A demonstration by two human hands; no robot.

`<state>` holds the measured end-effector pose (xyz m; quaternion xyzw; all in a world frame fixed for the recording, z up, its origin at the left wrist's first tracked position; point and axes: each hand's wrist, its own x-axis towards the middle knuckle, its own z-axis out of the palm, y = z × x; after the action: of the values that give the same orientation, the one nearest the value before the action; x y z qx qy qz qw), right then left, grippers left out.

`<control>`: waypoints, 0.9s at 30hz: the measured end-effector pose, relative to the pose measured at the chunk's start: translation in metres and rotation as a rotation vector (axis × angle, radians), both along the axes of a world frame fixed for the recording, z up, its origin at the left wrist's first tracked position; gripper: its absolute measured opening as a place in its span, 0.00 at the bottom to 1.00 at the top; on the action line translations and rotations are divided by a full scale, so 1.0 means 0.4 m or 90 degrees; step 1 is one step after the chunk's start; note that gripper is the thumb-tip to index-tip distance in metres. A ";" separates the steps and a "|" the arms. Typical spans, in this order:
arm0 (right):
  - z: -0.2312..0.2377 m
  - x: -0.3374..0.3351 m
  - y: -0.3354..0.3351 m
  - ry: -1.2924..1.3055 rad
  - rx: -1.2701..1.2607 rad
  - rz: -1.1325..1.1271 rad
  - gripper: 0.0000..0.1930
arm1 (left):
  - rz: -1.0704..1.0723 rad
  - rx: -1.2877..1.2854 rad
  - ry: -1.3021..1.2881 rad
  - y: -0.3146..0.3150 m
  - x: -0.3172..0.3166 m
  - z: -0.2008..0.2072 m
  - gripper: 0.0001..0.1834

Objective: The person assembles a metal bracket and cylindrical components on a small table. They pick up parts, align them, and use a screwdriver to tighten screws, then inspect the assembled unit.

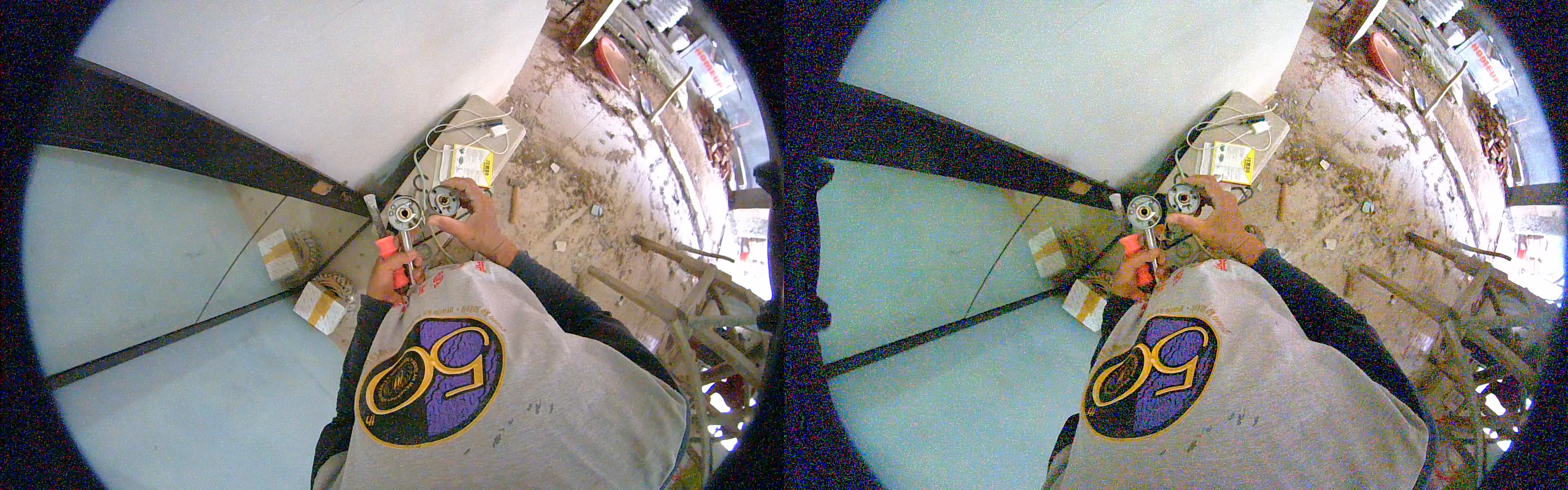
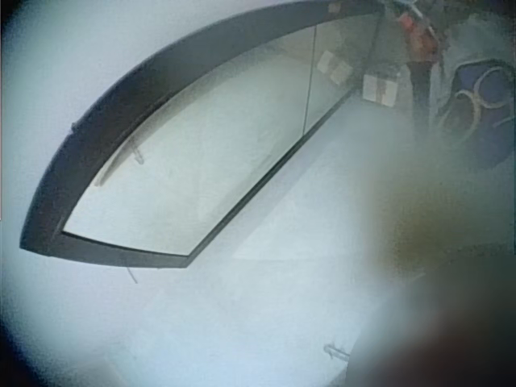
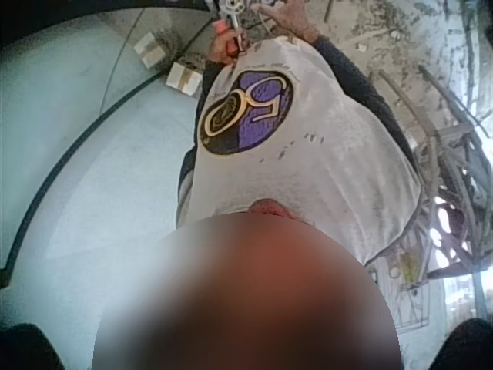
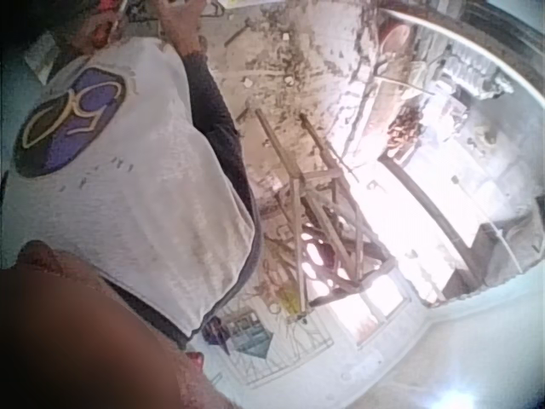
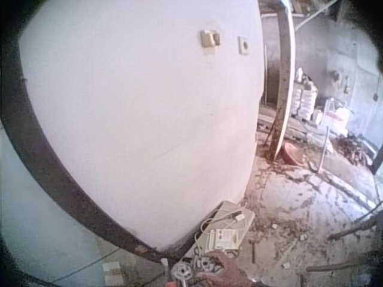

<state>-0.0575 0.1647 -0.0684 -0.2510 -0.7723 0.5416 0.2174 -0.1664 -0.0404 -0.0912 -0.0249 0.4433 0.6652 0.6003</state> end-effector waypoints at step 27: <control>0.030 0.009 -0.020 -0.014 0.081 0.058 0.40 | 0.077 0.042 0.064 0.024 0.001 -0.006 0.19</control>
<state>-0.0538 0.1567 -0.0564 -0.2075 -0.8180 0.4982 0.1993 -0.1660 -0.0307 -0.0935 0.0014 0.4482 0.7147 0.5369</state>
